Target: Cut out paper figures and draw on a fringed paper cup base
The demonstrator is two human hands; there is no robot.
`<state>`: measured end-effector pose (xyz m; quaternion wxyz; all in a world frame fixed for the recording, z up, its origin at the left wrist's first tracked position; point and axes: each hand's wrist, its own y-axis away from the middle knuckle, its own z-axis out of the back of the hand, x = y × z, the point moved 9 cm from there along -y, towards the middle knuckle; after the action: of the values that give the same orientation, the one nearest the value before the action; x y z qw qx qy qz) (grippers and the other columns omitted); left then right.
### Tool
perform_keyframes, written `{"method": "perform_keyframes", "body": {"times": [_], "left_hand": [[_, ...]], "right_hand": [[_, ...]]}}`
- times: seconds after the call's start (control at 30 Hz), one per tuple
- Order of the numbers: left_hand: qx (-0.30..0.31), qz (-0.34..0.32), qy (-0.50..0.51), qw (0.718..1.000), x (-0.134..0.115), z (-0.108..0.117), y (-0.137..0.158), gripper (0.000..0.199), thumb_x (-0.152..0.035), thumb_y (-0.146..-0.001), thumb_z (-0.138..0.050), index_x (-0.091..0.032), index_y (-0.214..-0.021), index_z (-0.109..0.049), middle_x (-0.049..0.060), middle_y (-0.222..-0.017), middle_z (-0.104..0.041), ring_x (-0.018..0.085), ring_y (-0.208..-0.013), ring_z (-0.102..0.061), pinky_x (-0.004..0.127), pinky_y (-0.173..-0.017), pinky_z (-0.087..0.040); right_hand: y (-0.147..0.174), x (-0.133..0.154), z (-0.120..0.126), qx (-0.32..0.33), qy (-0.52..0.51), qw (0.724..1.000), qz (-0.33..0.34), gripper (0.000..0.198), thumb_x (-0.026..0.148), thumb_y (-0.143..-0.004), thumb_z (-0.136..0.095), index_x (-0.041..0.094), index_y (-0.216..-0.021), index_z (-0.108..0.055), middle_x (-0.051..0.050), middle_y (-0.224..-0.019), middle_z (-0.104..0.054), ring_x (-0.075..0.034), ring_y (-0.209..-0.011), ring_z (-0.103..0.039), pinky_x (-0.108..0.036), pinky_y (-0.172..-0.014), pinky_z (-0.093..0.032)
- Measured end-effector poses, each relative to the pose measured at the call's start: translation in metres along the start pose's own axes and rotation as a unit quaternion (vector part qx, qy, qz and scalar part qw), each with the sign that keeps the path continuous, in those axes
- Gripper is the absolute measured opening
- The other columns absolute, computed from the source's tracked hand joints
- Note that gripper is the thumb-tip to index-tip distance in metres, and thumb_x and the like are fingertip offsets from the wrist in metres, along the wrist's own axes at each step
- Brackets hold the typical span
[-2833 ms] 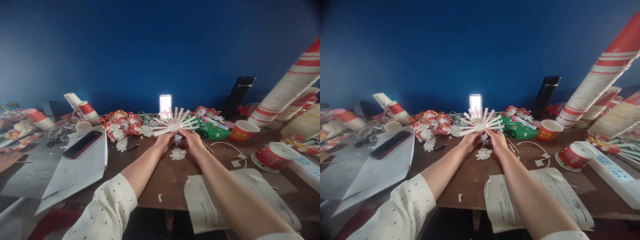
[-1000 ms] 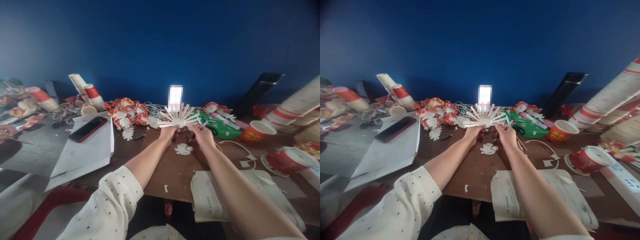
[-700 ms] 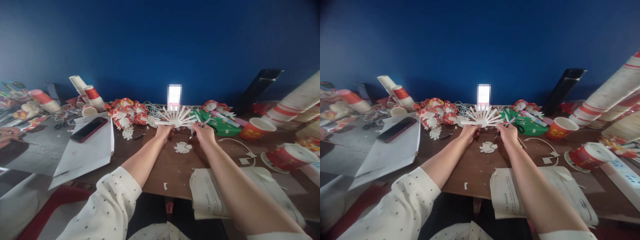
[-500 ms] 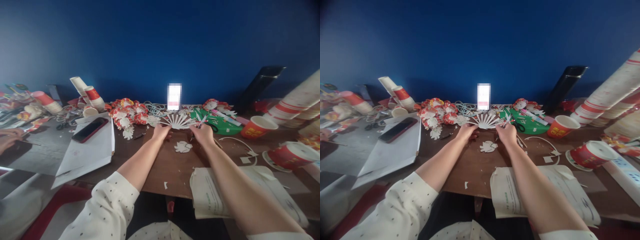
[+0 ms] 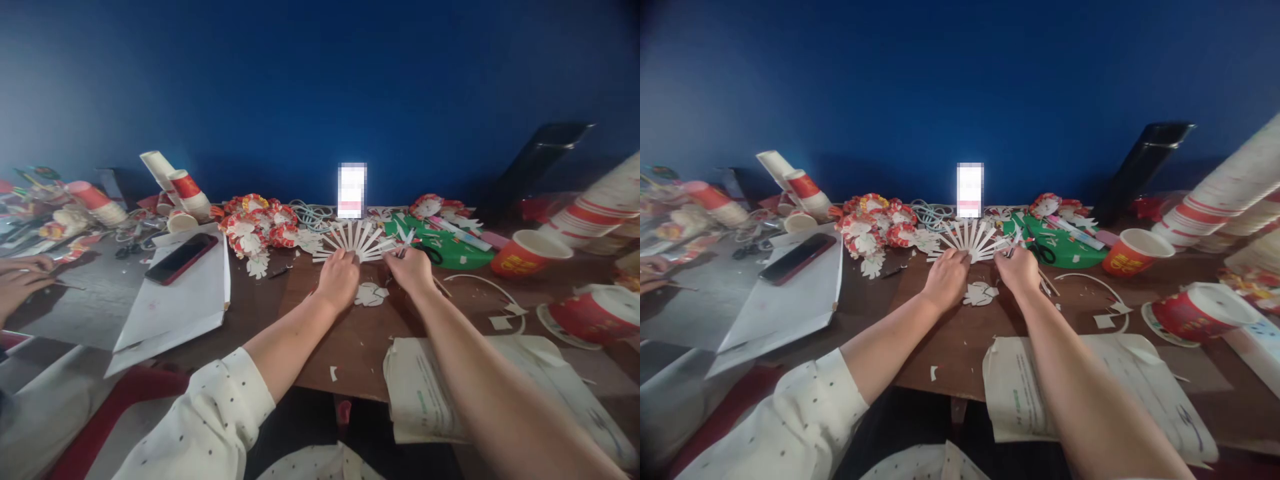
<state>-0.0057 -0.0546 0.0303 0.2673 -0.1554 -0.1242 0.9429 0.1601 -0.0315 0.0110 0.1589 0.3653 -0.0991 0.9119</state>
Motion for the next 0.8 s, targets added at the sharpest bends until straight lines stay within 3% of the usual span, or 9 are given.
{"method": "perform_keyframes", "body": {"times": [0.1,0.23,0.4,0.5,0.6,0.8], "left_hand": [[0.049,-0.009,-0.077,0.996,0.004,-0.017,-0.001,0.033,-0.014,-0.091,-0.044,-0.011,-0.116,-0.064,0.015,-0.126,-0.064,0.026,-0.121,-0.052,0.038,-0.104,-0.041],[0.071,-0.007,-0.099,0.992,0.006,-0.026,-0.002,0.036,-0.019,-0.095,-0.040,-0.011,-0.121,-0.063,0.015,-0.135,-0.060,0.024,-0.124,-0.053,0.035,-0.105,-0.040],[0.114,-0.004,-0.098,0.989,-0.001,-0.031,-0.002,0.040,-0.026,-0.099,-0.036,-0.008,-0.124,-0.061,0.016,-0.136,-0.059,0.026,-0.123,-0.054,0.036,-0.106,-0.037],[0.105,-0.003,-0.094,0.990,-0.002,-0.027,-0.002,0.036,-0.026,-0.099,-0.036,-0.010,-0.119,-0.062,0.015,-0.129,-0.063,0.025,-0.115,-0.057,0.036,-0.097,-0.042],[0.082,0.007,-0.088,0.993,-0.001,-0.022,-0.003,0.037,-0.030,-0.099,-0.037,-0.012,-0.121,-0.059,0.014,-0.126,-0.063,0.027,-0.113,-0.054,0.039,-0.089,-0.043],[0.075,0.033,-0.075,0.994,0.001,-0.021,-0.006,0.038,-0.035,-0.099,-0.038,-0.013,-0.117,-0.062,0.013,-0.126,-0.063,0.030,-0.114,-0.049,0.045,-0.095,-0.038]], "right_hand": [[-0.002,-0.005,-0.003,0.004,0.008,1.000,-0.010,0.026,0.042,-0.075,-0.058,0.021,-0.069,-0.072,-0.005,-0.062,-0.067,-0.023,-0.064,-0.062,-0.030,-0.059,-0.040],[-0.002,-0.005,-0.001,-0.007,-0.014,1.000,-0.006,0.024,0.038,-0.075,-0.058,0.021,-0.080,-0.075,-0.004,-0.063,-0.069,-0.023,-0.064,-0.064,-0.030,-0.060,-0.042],[0.009,0.017,0.021,-0.100,-0.086,0.989,0.069,0.034,0.042,-0.081,-0.057,0.019,-0.100,-0.074,-0.003,-0.061,-0.069,-0.021,-0.059,-0.064,-0.032,-0.065,-0.046],[0.019,0.031,0.029,-0.132,-0.117,0.976,0.126,0.037,0.045,-0.084,-0.056,0.016,-0.100,-0.073,-0.003,-0.060,-0.068,-0.020,-0.058,-0.064,-0.032,-0.067,-0.048],[0.023,0.035,0.029,-0.133,-0.126,0.973,0.139,0.036,0.044,-0.083,-0.057,0.015,-0.095,-0.074,-0.003,-0.059,-0.067,-0.020,-0.057,-0.063,-0.031,-0.064,-0.048],[0.021,0.032,0.026,-0.126,-0.135,0.975,0.128,0.035,0.044,-0.083,-0.059,0.014,-0.093,-0.075,-0.001,-0.056,-0.065,-0.017,-0.050,-0.058,-0.030,-0.062,-0.048]]}}
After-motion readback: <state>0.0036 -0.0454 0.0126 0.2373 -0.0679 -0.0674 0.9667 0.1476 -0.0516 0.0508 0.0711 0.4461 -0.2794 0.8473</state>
